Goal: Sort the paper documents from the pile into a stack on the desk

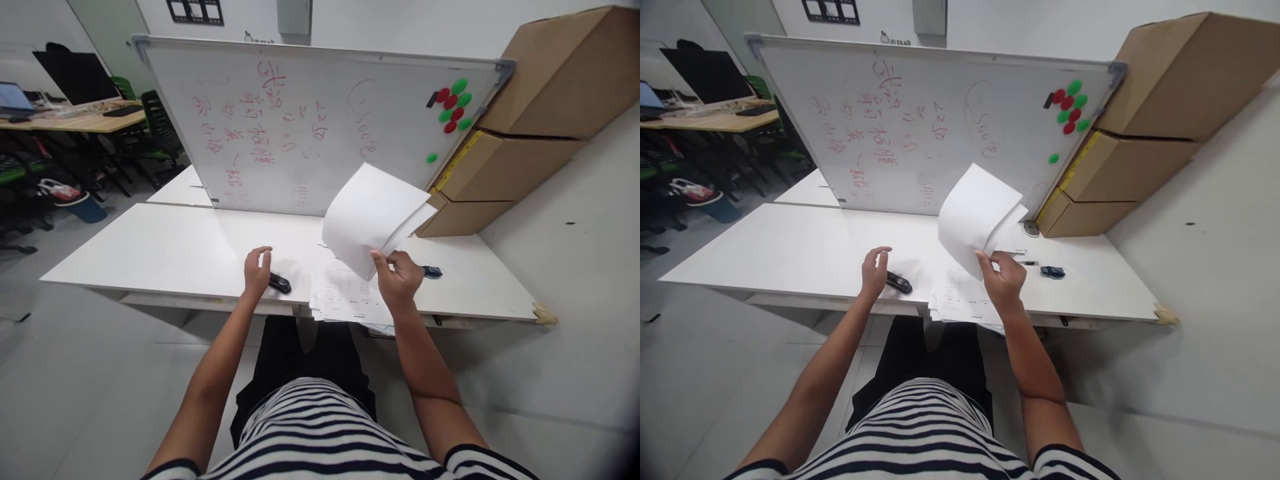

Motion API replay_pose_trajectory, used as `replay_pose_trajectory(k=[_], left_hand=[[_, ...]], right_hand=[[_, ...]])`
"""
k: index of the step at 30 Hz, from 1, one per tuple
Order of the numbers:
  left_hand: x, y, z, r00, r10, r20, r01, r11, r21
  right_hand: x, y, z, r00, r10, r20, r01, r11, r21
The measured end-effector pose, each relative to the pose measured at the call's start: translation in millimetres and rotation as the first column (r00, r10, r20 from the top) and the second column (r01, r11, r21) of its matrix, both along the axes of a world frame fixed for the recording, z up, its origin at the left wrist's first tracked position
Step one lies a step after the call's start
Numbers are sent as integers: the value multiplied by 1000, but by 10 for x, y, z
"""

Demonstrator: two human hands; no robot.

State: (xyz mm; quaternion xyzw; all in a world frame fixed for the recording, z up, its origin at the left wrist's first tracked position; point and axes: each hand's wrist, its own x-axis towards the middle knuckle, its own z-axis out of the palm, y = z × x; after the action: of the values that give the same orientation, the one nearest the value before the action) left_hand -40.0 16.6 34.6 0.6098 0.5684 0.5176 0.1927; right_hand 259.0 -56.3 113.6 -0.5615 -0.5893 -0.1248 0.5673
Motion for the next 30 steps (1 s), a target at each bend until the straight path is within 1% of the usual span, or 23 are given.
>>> replay_pose_trajectory(k=[2, 3, 4, 5, 6, 7, 8, 9, 10, 12, 13, 16, 18, 19, 21, 22, 24, 26, 27, 29, 30], left_hand=[[207, -105, 318, 979, -166, 122, 158, 985, 74], [308, -146, 466, 942, -266, 207, 258, 964, 66], [398, -180, 593, 885, -358, 299, 370, 929, 19], [472, -208, 694, 822, -423, 381, 473, 880, -42], [527, -232, 764, 763, -457, 456, 551, 830, -89], [564, -254, 804, 720, -464, 517, 596, 794, -118], [584, -277, 816, 697, -450, 558, 608, 784, -126], [590, -300, 804, 693, -425, 583, 589, 799, -118], [588, -323, 776, 701, -393, 595, 550, 829, -100], [569, -365, 691, 732, -335, 594, 465, 882, -76], [559, -383, 646, 748, -314, 585, 436, 897, -75], [547, -432, 552, 779, -285, 558, 400, 912, -94], [561, -473, 543, 779, -279, 561, 384, 920, -76], [575, -499, 553, 770, -281, 573, 376, 925, -51], [618, -553, 579, 740, -296, 603, 370, 929, 3], [647, -574, 583, 727, -311, 613, 381, 925, 17], [719, -587, 544, 715, -356, 602, 441, 898, 8], [804, -557, 431, 723, -375, 581, 489, 871, -47], [848, -533, 355, 727, -358, 585, 493, 866, -84], [925, -496, 202, 727, -273, 630, 463, 873, -156], [955, -491, 141, 725, -240, 646, 449, 876, -178]], right_hand=[[-36, -172, 22, 995, 101, -4, -101, 995, -13], [-47, -235, 31, 987, 164, -2, -164, 986, -31], [-55, -286, 39, 974, 225, -3, -225, 973, -53], [-59, -327, 42, 960, 281, -6, -281, 956, -79], [-60, -359, 39, 944, 330, -13, -330, 938, -108], [-59, -385, 28, 929, 369, -24, -369, 919, -139], [-55, -407, 7, 917, 397, -42, -398, 902, -167], [-49, -426, -25, 908, 415, -66, -419, 887, -195], [-42, -442, -65, 902, 422, -95, -433, 874, -220], [-27, -469, -163, 899, 408, -160, -438, 858, -269], [-20, -480, -213, 898, 394, -193, -436, 850, -296], [-10, -500, -324, 885, 364, -291, -456, 809, -372], [-16, -503, -344, 869, 349, -351, -474, 791, -387], [-23, -501, -339, 865, 335, -372, -471, 798, -377], [-42, -490, -319, 874, 291, -390, -428, 841, -331], [-55, -478, -317, 885, 265, -384, -390, 871, -298], [-88, -443, -359, 905, 224, -361, -321, 918, -234], [-135, -397, -486, 908, 222, -354, -306, 930, -202], [-163, -376, -578, 901, 228, -369, -318, 926, -204], [-222, -350, -787, 877, 215, -430, -342, 907, -244], [-249, -349, -884, 866, 182, -466, -335, 903, -269]])
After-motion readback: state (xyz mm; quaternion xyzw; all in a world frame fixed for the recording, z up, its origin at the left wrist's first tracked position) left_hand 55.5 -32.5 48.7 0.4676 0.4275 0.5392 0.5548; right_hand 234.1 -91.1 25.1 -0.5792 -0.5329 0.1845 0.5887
